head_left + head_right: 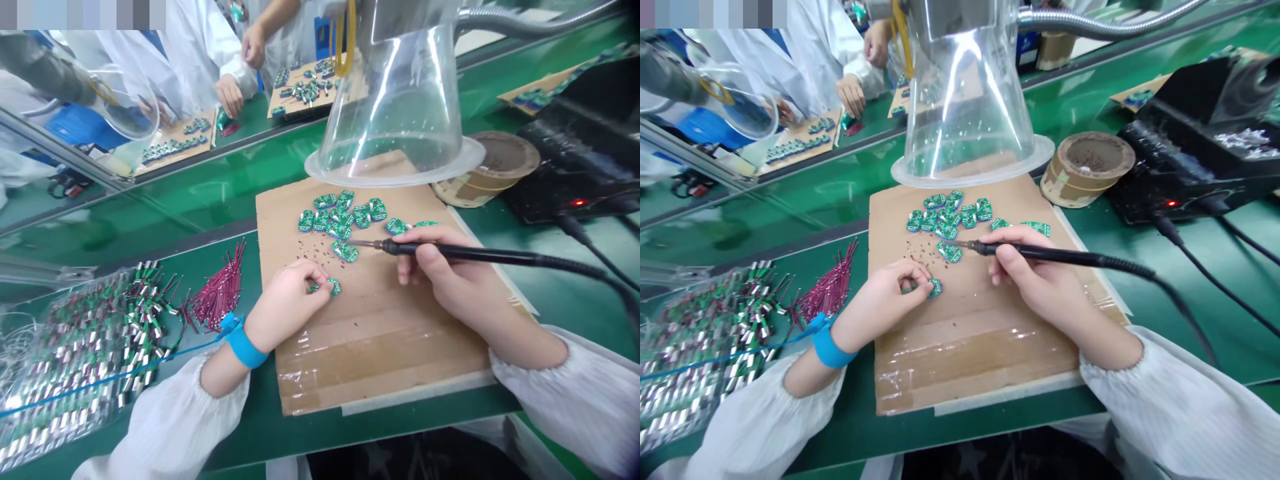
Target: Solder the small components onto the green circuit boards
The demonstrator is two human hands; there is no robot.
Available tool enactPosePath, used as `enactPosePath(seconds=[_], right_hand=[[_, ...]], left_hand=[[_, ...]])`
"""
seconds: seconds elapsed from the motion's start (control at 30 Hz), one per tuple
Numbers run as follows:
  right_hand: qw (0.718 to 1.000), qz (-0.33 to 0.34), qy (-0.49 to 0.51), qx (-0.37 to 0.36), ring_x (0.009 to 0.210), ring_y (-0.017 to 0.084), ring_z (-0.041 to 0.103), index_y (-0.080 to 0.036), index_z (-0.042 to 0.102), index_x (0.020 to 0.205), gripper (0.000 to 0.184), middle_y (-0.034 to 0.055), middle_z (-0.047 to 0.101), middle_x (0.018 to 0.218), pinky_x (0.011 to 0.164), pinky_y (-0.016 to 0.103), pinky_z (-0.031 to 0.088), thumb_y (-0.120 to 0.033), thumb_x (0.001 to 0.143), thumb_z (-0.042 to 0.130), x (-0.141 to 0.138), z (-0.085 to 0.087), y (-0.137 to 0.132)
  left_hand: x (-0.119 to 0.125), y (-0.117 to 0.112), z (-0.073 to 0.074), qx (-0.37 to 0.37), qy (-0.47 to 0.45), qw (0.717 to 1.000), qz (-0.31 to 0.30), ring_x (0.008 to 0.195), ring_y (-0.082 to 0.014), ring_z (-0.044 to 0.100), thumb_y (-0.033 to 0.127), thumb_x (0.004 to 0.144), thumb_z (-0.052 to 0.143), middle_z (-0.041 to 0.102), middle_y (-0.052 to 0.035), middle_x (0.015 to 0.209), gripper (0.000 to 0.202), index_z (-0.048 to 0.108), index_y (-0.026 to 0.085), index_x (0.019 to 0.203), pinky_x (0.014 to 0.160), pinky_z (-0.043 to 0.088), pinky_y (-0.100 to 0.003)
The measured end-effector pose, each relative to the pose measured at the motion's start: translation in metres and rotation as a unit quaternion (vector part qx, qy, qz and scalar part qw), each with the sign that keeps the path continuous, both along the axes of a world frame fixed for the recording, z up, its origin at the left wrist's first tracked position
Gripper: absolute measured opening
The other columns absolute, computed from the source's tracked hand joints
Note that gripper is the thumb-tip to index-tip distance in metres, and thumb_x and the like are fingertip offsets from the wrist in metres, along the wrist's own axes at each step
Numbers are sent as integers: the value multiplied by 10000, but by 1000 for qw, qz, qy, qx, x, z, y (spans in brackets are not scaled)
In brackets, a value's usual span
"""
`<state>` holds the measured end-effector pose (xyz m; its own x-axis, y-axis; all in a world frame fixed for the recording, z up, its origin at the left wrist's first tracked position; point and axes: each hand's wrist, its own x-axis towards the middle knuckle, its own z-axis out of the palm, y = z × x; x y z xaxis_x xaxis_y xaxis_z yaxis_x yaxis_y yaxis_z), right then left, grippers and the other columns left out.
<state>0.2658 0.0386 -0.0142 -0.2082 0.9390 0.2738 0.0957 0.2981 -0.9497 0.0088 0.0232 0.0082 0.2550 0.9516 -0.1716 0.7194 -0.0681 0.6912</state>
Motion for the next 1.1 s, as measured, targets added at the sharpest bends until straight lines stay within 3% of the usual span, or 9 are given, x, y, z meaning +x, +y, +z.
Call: enactPosePath(seconds=[0.13,0.27,0.37,0.47,0.53,0.6,0.7,0.87,1.1], right_hand=[[976,57,-177,116,950,222,695,-264,663,1166,178,56,722,1030,856,381,542,-288,1016,570,-10,13,14],[931,140,-272,200,1082,275,643,-248,613,1265,279,107,659,1162,912,440,535,-203,1006,518,-21,7,23],[919,162,-295,206,1040,271,634,-226,611,1270,300,117,635,1140,867,439,540,-167,1012,470,-25,-2,19],[922,165,-293,194,965,256,632,-225,626,1219,263,112,620,1086,809,420,547,-183,1017,464,-25,-9,10],[921,179,-292,186,960,255,630,-248,627,1202,246,105,620,1081,799,417,547,-204,1022,467,-25,-13,6],[920,188,-287,188,983,258,629,-269,621,1204,225,99,623,1103,806,417,548,-239,1022,492,-25,-16,5],[922,170,-281,206,1029,269,630,-263,607,1217,221,103,619,1138,837,427,548,-301,1007,553,-25,-19,7],[922,166,-298,184,1032,261,637,-258,607,1201,205,95,618,1151,836,413,540,-319,1028,516,-28,-14,9],[919,188,-301,173,1020,254,620,-258,611,1192,198,92,612,1121,841,406,520,-267,1030,498,-34,-9,4]], left_hand=[[-8,-4,1,-2,-24,1000,-18,1009,-199,657,179,925,619,714,-35,1083,113,632,190,814,858,523,-352],[-31,-17,9,5,-24,984,-178,1113,-211,631,212,941,663,624,-83,1276,157,629,209,1094,923,532,-353],[-66,-19,28,-7,14,966,-258,1071,-196,645,219,963,652,651,-64,1189,185,619,224,1145,936,533,-330],[-118,-7,57,63,123,983,-121,923,-167,655,269,979,645,650,-52,1200,285,583,228,1254,854,547,-312],[-151,3,70,157,227,961,34,955,-182,636,280,940,705,548,-108,1382,570,447,198,1441,902,538,-358],[-171,9,69,190,265,940,97,1063,-247,600,289,945,693,497,-177,1400,560,461,118,1425,978,498,-451],[-173,6,43,148,258,953,62,915,-211,626,365,943,692,629,-81,1097,270,659,171,1127,879,537,-391],[-152,-7,-2,106,223,968,54,720,-166,592,322,975,622,602,-24,879,168,654,188,878,710,521,-339],[-158,-14,13,185,176,957,140,916,-204,617,327,1007,563,648,-48,961,155,617,198,940,855,507,-373]])
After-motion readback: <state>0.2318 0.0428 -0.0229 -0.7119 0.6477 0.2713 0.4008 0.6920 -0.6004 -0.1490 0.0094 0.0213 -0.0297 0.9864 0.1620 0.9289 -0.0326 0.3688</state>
